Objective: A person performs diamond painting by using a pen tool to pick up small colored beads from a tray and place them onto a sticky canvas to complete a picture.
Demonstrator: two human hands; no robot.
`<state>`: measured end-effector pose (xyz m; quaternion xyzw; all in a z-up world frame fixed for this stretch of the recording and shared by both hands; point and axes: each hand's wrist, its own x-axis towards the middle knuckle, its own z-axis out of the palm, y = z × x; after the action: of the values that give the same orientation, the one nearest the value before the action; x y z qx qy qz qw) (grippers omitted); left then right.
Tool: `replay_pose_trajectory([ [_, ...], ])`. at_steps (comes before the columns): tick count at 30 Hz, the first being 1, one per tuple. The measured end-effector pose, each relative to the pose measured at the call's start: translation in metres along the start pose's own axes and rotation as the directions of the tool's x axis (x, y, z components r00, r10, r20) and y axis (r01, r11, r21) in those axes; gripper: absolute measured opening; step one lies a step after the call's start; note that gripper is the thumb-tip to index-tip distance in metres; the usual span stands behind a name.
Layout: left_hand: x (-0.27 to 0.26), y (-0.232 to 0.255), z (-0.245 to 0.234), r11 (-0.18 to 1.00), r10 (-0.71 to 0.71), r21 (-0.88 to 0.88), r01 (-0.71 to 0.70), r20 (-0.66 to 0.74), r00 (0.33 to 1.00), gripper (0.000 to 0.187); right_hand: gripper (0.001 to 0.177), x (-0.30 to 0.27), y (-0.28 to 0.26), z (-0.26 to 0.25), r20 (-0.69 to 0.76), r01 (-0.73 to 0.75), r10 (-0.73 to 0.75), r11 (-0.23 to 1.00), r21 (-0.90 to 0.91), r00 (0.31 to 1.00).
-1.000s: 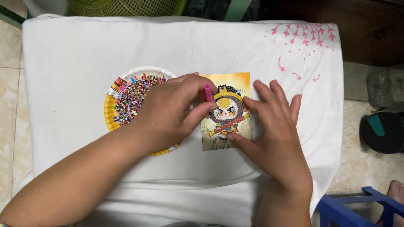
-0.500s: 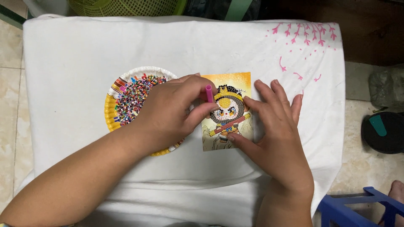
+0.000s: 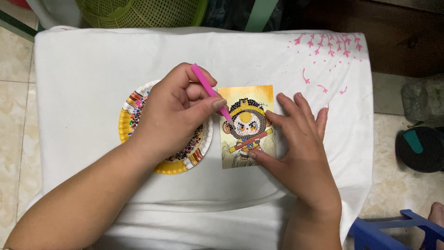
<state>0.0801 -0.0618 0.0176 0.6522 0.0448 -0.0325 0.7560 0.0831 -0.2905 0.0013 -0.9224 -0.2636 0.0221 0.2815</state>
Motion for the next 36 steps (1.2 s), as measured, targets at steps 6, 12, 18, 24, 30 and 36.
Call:
replay_pose_trajectory([
  [6,-0.001,0.008,0.001,0.981,-0.105,-0.163,0.102,-0.012,0.994,0.015,0.072,0.001,0.000,0.003,-0.050,-0.031,0.031,0.999,0.009,0.998],
  [12,-0.001,0.008,0.002,0.961,-0.129,-0.251,0.116,-0.034,0.991,0.014,0.068,0.005,-0.004,0.002,-0.028,-0.104,0.104,0.994,-0.023,0.994],
  [18,-0.004,0.015,-0.005,0.971,-0.133,-0.213,0.113,-0.080,0.988,0.012,0.064,0.005,-0.004,0.004,-0.042,-0.094,0.093,0.995,-0.022,0.995],
  [24,-0.038,0.029,-0.031,0.976,0.172,-0.068,-0.207,-0.343,0.923,0.016,0.061,0.004,-0.001,0.003,-0.067,-0.066,0.066,0.998,0.003,0.996],
  [30,-0.063,-0.007,-0.058,0.954,0.280,0.226,-0.199,-0.425,0.861,0.018,0.051,0.003,0.002,0.005,-0.093,-0.051,0.052,0.999,0.018,0.994],
  [36,-0.076,-0.029,-0.060,0.923,0.320,0.323,-0.209,-0.345,0.882,0.019,0.047,0.002,0.001,0.006,-0.108,-0.026,0.027,1.000,0.004,0.994],
])
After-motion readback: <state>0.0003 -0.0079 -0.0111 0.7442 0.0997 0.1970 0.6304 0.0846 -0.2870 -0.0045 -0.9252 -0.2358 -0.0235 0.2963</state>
